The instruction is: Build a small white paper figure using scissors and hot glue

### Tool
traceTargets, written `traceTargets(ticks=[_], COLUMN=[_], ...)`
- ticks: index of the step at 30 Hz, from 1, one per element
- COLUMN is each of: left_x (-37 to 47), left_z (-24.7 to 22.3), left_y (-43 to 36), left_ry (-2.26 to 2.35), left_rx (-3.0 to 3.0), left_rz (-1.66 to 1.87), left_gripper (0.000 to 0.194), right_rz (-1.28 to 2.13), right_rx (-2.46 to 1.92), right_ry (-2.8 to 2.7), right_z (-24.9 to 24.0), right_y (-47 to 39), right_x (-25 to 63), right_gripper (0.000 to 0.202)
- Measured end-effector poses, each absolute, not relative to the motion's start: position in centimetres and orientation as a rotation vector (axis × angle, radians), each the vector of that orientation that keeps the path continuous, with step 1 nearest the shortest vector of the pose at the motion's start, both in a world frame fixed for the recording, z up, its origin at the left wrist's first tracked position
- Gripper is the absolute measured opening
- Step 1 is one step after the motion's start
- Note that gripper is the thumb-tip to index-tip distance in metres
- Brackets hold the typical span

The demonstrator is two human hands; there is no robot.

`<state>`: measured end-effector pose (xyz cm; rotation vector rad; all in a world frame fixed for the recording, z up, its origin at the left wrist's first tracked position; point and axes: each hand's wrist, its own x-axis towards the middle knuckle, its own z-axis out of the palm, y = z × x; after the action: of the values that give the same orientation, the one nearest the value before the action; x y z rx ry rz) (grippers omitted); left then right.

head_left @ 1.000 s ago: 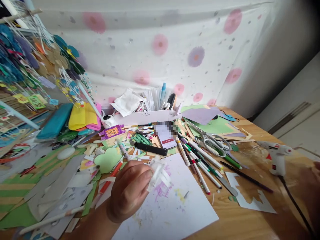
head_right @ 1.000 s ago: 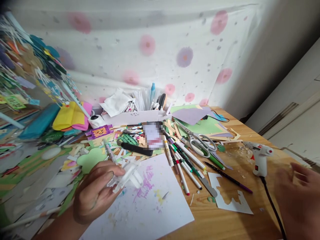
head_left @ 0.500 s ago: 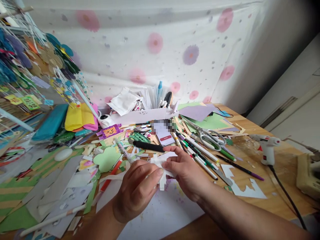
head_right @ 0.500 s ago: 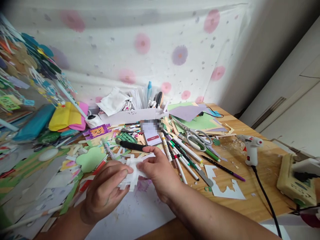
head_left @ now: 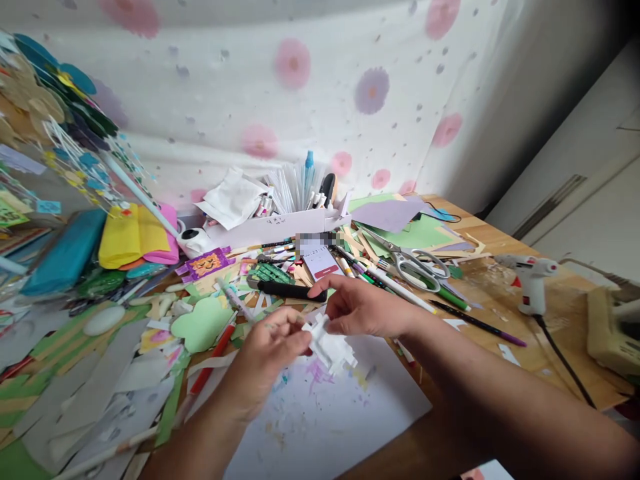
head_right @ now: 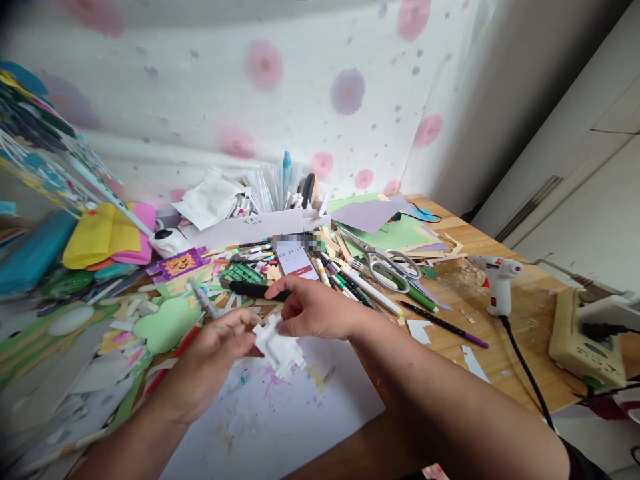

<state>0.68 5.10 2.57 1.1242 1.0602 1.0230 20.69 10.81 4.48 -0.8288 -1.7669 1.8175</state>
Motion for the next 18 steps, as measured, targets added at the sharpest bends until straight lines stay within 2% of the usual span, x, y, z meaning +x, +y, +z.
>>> traceTargets(ticks=[2,9,18], left_x=[1.3,0.9,1.1], left_z=[2.3,1.7,2.2], left_y=[4.8,5.1,4.9], left_ry=[1.078,1.166,1.15], left_rx=[1.147,0.968,0.93], left_rz=[0.962,1.199,1.292], left_gripper=[0.021,0.016,0.016], right_rz=[1.837,1.775,1.476], right_rx=[-0.794,-0.813,-0.75], right_ry=[-1.72,-1.209,-1.424], right_z=[4.0,2.6,1.9], right_y=[10.6,10.3,9.4], right_x=[20.3,20.5,19.3], right_gripper=[0.046,0.039,0.035])
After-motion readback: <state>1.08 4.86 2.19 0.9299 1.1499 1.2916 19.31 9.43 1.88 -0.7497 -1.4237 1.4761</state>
